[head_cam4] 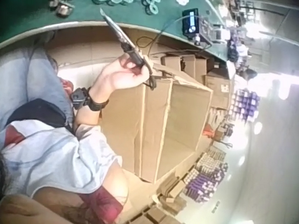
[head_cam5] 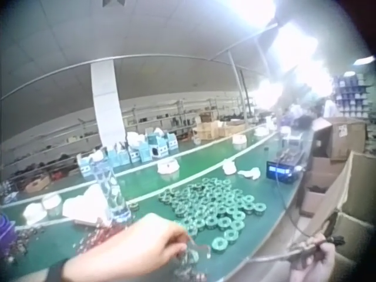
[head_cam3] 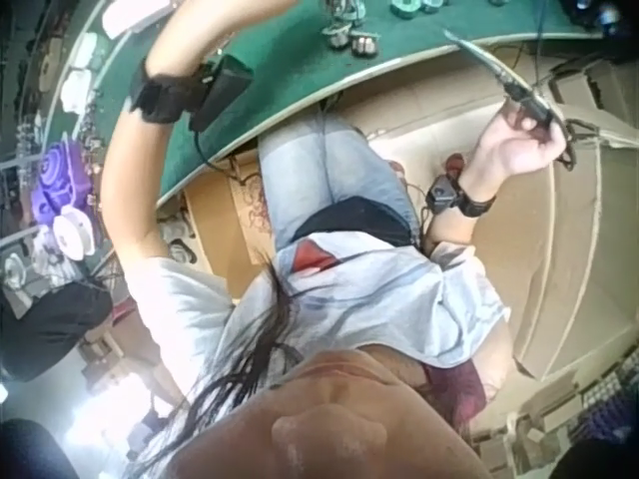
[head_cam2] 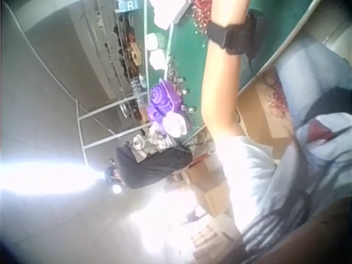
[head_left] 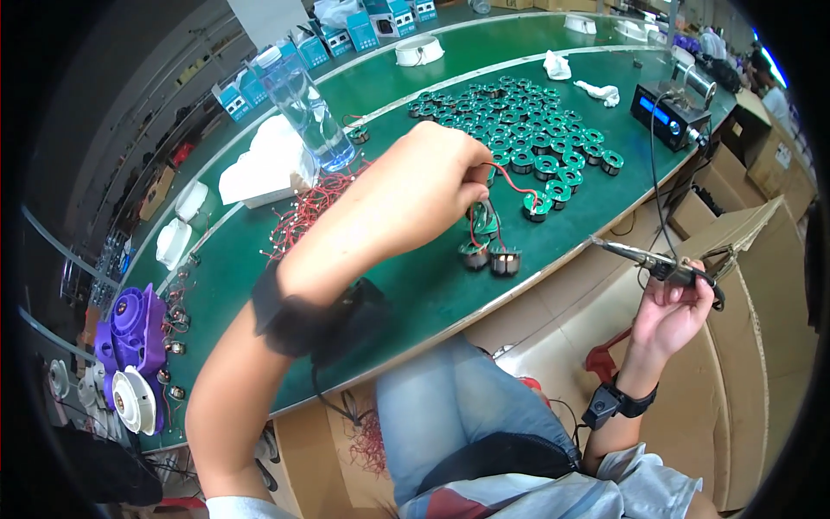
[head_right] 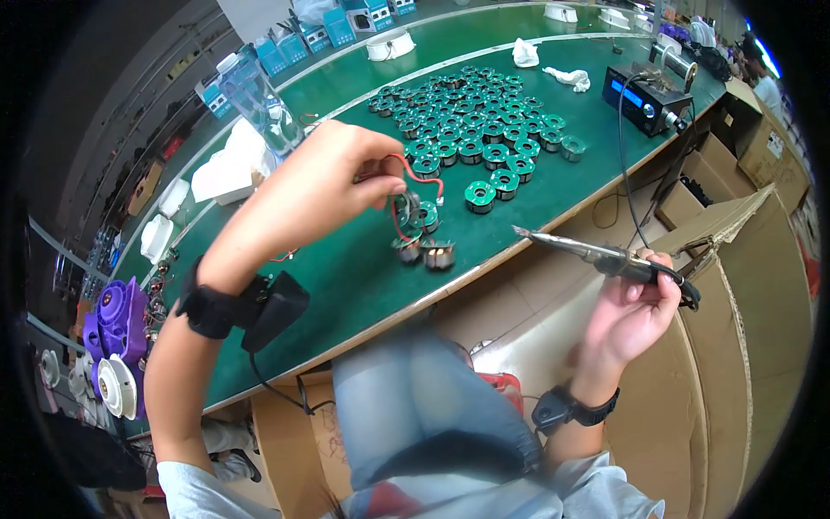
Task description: Soldering wires and components onto small circular circuit boards at a factory workbench.
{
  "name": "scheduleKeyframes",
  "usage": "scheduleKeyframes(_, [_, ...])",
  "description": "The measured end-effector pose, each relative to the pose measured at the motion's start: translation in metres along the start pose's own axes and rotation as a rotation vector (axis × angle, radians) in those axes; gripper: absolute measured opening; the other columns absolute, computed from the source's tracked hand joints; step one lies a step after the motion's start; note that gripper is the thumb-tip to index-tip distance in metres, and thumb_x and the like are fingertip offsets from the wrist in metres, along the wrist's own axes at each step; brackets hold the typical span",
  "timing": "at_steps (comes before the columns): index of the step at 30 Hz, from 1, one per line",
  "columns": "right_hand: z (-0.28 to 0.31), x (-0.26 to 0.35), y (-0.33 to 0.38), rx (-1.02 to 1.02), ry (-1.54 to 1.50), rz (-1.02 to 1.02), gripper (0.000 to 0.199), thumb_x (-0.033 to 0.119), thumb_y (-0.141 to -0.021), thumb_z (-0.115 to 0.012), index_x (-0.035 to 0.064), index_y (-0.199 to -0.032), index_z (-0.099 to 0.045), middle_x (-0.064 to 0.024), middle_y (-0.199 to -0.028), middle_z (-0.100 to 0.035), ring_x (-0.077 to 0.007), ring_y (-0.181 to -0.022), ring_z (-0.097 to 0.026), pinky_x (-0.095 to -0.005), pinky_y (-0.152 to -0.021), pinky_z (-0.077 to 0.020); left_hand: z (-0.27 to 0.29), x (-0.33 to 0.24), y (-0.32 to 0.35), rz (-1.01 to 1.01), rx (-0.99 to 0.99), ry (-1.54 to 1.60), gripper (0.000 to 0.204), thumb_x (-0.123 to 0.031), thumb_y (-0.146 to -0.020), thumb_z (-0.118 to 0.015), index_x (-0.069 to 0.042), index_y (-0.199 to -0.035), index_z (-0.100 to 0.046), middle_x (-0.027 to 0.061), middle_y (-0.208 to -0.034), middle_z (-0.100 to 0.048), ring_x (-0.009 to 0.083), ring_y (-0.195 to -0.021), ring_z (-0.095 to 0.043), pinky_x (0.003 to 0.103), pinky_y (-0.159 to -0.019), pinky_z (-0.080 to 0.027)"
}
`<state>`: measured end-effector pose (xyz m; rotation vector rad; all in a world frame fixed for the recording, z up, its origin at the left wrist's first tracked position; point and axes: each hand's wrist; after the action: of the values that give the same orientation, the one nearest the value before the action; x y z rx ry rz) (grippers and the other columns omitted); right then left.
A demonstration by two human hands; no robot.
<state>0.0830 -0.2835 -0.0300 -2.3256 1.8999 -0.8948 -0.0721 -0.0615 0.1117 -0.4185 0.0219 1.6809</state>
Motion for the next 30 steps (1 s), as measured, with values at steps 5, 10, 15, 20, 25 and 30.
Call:
scheduleKeyframes(5, [-0.009, 0.008, 0.001, -0.044, -0.022, 0.004, 0.016, 0.015, -0.077, -0.042, 0.0006, -0.079, -0.049, -0.0054, -0.058, -0.042, -0.0128, -0.061, -0.040, -0.0269, -0.070, -0.0369, -0.016, 0.022, -0.032, -0.061, -0.161, -0.147, 0.008, -0.004, -0.070, -0.056, 0.004, -0.071, -0.054, 0.0155, -0.058, -0.053, 0.0251, -0.050, -0.050, 0.031, -0.050, -0.040])
scheduleKeyframes(10, [-0.011, 0.008, 0.003, -0.051, -0.027, -0.015, 0.015, 0.015, -0.076, -0.043, 0.0015, -0.077, -0.048, -0.0044, -0.057, -0.038, -0.0157, -0.066, -0.040, -0.0282, -0.069, -0.0356, -0.018, 0.035, -0.040, -0.060, -0.253, -0.096, 0.009, -0.004, -0.070, -0.056, 0.005, -0.069, -0.054, 0.0158, -0.057, -0.053, 0.0243, -0.049, -0.050, 0.030, -0.049, -0.040])
scheduleKeyframes(15, [-0.008, 0.005, 0.003, -0.001, -0.028, -0.030, 0.015, 0.015, -0.077, -0.043, 0.0014, -0.078, -0.048, -0.0048, -0.059, -0.040, -0.0147, -0.064, -0.039, -0.0269, -0.071, -0.0353, 0.006, 0.013, -0.016, 0.030, -0.150, -0.054, 0.010, -0.006, -0.068, -0.057, 0.003, -0.067, -0.055, 0.0180, -0.063, -0.055, 0.0318, -0.062, -0.055, 0.036, -0.057, -0.043])
scheduleKeyframes(20, [-0.010, 0.001, 0.004, 0.012, -0.010, -0.047, 0.016, 0.015, -0.077, -0.043, 0.0003, -0.080, -0.048, -0.0059, -0.064, -0.043, -0.0102, -0.054, -0.037, -0.0204, -0.054, -0.0332, 0.045, 0.000, 0.025, 0.131, -0.119, -0.023, 0.014, -0.004, -0.075, -0.056, 0.004, -0.065, -0.049, 0.0064, -0.053, -0.052, 0.0081, -0.049, -0.049, 0.023, -0.048, -0.039])
scheduleKeyframes(25, [-0.012, -0.008, 0.007, 0.003, -0.004, -0.021, 0.013, 0.014, -0.079, -0.043, 0.0015, -0.079, -0.045, -0.0048, -0.066, -0.043, -0.0055, -0.047, -0.033, -0.0174, -0.041, -0.0259, 0.065, 0.000, 0.068, 0.296, 0.016, -0.027, 0.015, -0.005, -0.075, -0.056, 0.004, -0.064, -0.049, 0.0040, -0.052, -0.049, 0.0053, -0.047, -0.043, 0.021, -0.045, -0.036])
scheduleKeyframes(30, [-0.022, -0.009, 0.010, 0.002, 0.041, -0.014, 0.012, 0.014, -0.079, -0.042, 0.0022, -0.079, -0.044, -0.0022, -0.056, -0.037, -0.0055, -0.045, -0.031, -0.0178, -0.040, -0.0249, 0.045, 0.022, 0.089, 0.312, -0.034, 0.031, 0.011, -0.002, -0.073, -0.054, 0.004, -0.065, -0.051, 0.0052, -0.051, -0.049, 0.0077, -0.046, -0.045, 0.022, -0.045, -0.036])
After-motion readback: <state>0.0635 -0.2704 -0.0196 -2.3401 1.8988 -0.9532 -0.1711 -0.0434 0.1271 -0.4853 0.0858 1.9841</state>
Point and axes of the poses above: each hand's wrist, its own y-axis away from the middle knuckle, its own z-axis out of the back of the hand, x = y × z
